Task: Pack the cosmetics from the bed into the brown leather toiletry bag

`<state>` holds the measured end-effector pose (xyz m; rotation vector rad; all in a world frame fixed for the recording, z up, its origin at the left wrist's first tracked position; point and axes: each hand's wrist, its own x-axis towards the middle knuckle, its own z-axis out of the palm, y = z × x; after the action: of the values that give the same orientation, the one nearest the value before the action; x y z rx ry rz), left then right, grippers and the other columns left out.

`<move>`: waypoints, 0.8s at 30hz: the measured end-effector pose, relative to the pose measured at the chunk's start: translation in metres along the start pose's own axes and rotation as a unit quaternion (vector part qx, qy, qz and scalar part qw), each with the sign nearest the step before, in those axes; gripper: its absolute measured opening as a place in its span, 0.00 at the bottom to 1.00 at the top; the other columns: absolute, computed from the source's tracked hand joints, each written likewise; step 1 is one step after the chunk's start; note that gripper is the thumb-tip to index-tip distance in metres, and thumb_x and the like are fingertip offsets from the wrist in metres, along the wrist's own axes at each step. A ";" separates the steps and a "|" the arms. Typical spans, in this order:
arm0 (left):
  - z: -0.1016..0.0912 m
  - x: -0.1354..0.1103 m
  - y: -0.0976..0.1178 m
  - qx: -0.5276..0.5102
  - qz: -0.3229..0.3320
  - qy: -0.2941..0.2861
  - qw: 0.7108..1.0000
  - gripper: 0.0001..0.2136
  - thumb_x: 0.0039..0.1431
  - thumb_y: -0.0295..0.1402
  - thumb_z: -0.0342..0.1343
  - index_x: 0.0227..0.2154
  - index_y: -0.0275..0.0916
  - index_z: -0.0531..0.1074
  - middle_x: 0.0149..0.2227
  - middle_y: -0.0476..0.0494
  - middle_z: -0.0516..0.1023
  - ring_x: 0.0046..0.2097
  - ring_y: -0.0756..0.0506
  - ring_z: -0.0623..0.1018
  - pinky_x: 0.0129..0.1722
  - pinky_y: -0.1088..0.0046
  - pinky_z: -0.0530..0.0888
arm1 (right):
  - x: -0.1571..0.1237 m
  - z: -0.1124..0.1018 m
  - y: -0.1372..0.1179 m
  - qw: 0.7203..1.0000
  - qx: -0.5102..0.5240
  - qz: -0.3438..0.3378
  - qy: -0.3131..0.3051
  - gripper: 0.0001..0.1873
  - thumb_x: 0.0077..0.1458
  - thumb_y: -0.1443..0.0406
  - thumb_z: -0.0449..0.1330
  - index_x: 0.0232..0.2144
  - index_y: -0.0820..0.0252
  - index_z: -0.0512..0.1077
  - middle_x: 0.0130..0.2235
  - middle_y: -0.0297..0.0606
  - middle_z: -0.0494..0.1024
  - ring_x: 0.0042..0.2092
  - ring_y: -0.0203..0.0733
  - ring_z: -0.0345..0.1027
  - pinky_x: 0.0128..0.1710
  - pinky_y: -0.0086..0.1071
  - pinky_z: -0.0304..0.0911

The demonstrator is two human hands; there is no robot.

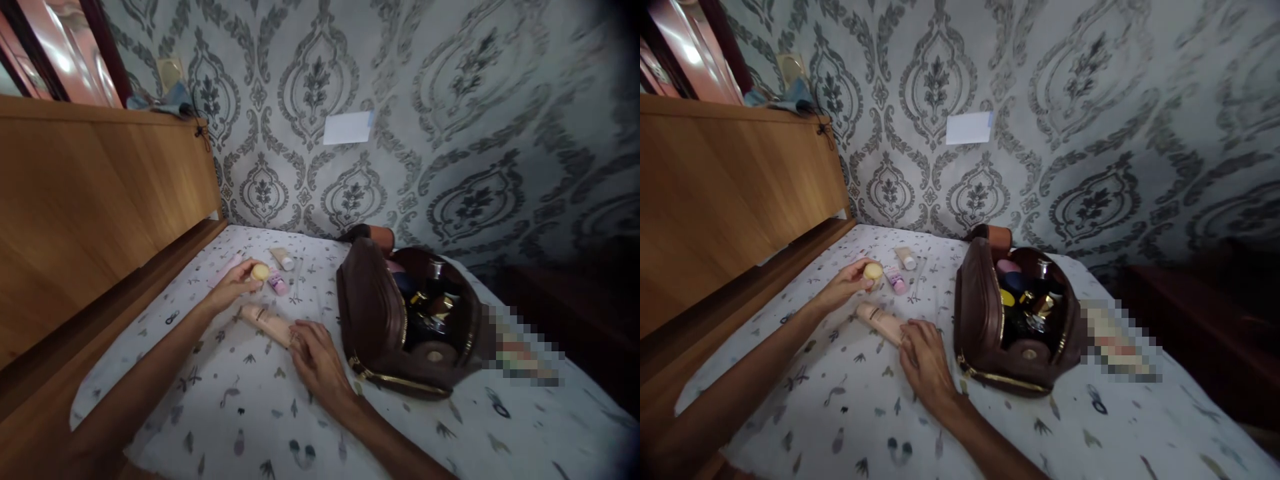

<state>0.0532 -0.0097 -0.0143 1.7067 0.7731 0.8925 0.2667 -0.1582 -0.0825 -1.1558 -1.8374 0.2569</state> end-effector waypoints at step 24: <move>0.072 -0.043 0.025 0.134 0.033 -0.154 0.978 0.17 0.65 0.43 0.51 0.52 0.41 0.64 0.42 0.47 0.75 0.44 0.45 0.75 0.43 0.71 0.72 | -0.005 -0.005 -0.008 0.964 0.237 0.113 0.044 0.24 0.64 0.56 0.56 0.59 0.58 0.64 0.47 0.42 0.78 0.42 0.41 0.73 0.42 0.33 0.69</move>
<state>0.0942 -0.0875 -0.0142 2.0576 0.6500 0.5630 0.2669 -0.1682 -0.0781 -1.0129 -1.4555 0.7222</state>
